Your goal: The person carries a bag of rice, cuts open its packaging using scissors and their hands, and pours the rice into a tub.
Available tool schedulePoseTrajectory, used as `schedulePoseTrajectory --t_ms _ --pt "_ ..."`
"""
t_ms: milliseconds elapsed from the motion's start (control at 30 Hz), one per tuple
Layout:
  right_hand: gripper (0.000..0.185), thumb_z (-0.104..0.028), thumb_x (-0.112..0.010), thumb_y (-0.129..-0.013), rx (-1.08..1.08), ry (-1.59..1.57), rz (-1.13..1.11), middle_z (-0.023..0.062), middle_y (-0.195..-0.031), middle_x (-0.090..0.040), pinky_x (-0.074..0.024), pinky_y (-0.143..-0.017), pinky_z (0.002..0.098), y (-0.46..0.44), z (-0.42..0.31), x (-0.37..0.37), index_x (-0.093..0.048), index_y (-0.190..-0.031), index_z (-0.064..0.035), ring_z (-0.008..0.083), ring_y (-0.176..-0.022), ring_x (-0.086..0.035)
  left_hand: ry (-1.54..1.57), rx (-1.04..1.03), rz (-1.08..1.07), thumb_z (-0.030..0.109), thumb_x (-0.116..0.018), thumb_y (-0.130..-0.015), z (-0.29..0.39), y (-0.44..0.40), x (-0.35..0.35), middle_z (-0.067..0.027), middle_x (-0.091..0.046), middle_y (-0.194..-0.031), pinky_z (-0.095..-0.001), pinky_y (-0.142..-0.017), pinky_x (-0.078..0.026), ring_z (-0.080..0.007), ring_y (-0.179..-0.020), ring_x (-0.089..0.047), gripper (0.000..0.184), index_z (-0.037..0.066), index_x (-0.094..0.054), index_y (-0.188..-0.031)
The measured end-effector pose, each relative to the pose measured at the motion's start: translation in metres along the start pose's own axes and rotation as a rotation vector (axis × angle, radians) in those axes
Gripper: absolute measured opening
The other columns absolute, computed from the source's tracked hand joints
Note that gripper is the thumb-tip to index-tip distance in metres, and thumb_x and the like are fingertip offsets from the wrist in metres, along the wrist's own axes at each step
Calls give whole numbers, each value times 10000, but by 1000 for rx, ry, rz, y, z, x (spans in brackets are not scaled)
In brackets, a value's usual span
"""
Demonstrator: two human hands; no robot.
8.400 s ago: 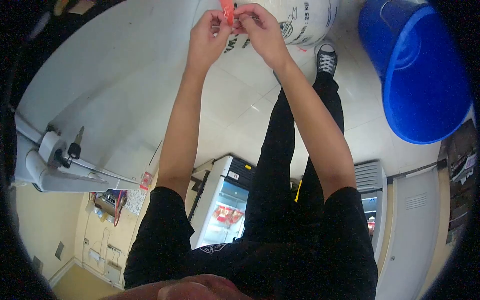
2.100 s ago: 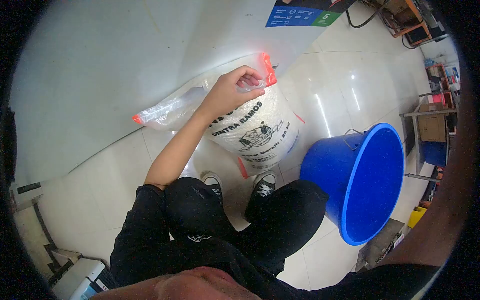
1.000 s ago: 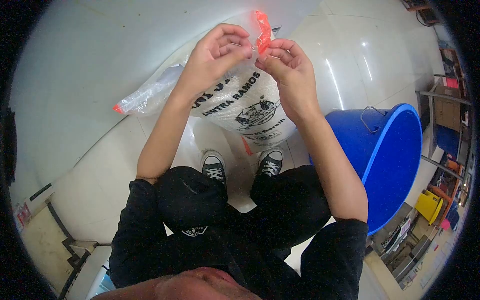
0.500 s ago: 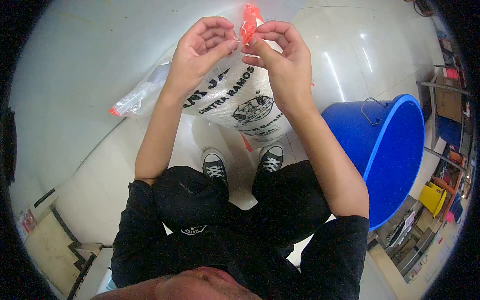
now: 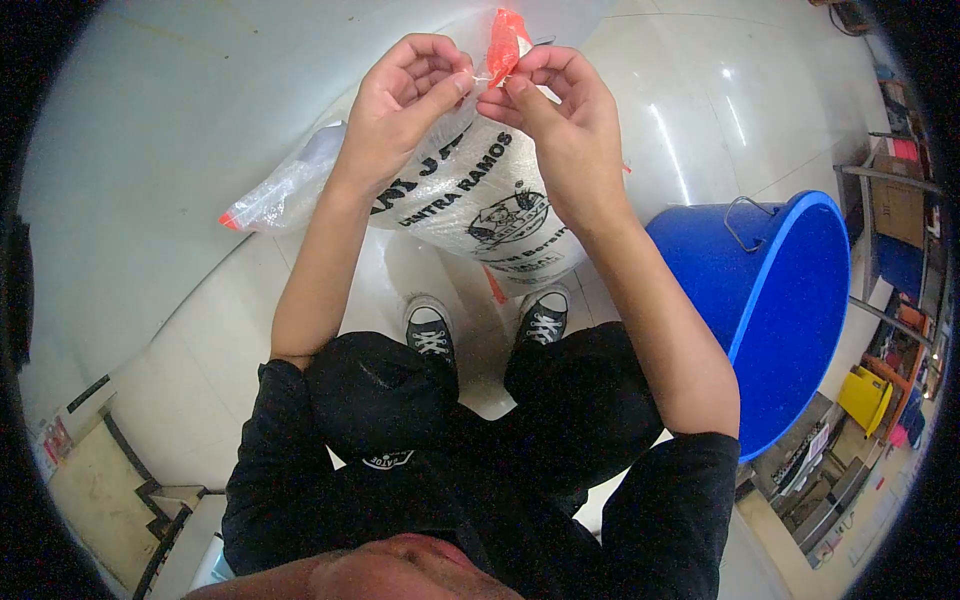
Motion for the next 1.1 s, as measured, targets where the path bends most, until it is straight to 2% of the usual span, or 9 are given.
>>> schedulePoseTrajectory --t_ms 167,367,567,667,767,867,967,1100 --pt "64 -3 -519 -991 2 -7 -22 138 -1067 -567 -609 -891 389 1 -1 -4 -476 -1038 9 266 -950 -703 27 -5 -4 66 -633 -965 -4 0 0 -39 -641 -1061 -252 -853 -487 -89 -969 -595 113 44 -546 -1033" --pt "37 -10 -491 -1002 21 1 -33 130 -1059 -553 -609 -887 396 0 0 -4 -455 -993 -16 261 -943 -706 72 3 -13 55 -628 -966 -7 -1 0 -35 -632 -1061 -255 -875 -479 -88 -982 -584 115 57 -515 -986" --pt "43 -19 -476 -1013 48 -4 -39 118 -1051 -552 -607 -886 388 0 -1 -1 -452 -979 -28 239 -935 -699 1 -41 -45 25 -631 -953 -2 1 -5 -39 -618 -1086 -274 -954 -477 -117 -1016 -594 157 27 -530 -1074" --pt "56 -20 -473 -1016 47 -17 -44 106 -1036 -552 -602 -903 387 2 -4 -1 -449 -968 -33 230 -938 -696 -102 -78 2 44 -655 -924 5 2 -7 -35 -637 -989 -269 -850 -530 -120 -912 -637 161 20 -557 -1049" --pt "67 -24 -476 -1019 55 -4 -54 93 -1020 -550 -598 -922 385 3 -2 -1 -446 -960 -35 222 -947 -694 -398 -208 15 42 -677 -888 23 5 -10 -66 -652 -941 -303 -812 -570 -167 -871 -666 206 16 -559 -1055" --pt "76 -23 -471 -1022 67 25 -55 81 -997 -541 -595 -934 386 4 -7 -4 -441 -953 -35 210 -957 -690 -388 -201 102 39 -689 -861 31 6 -5 -85 -656 -899 -327 -781 -597 -193 -842 -681 208 12 -560 -1022" --pt "101 -9 -457 -1022 80 36 -52 63 -968 -520 -592 -942 399 5 -11 -4 -432 -931 -43 191 -945 -676 -479 -201 78 12 -671 -881 34 8 -6 -29 -643 -946 -298 -777 -584 -129 -894 -663 176 28 -535 -992" --pt "141 17 -443 -1016 119 -8 -68 41 -936 -495 -568 -984 443 7 -15 3 -421 -902 -62 150 -880 -627 -551 -224 87 0 -662 -874 37 8 -1 -32 -635 -943 -305 -777 -586 -120 -898 -655 181 34 -516 -976"
Point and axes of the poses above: each hand's wrist, its own y-axis away from the middle knuckle, its own x-axis out of the back of the hand, z = x × y, the point moved 9 cm from there along -y, towards the middle knuckle
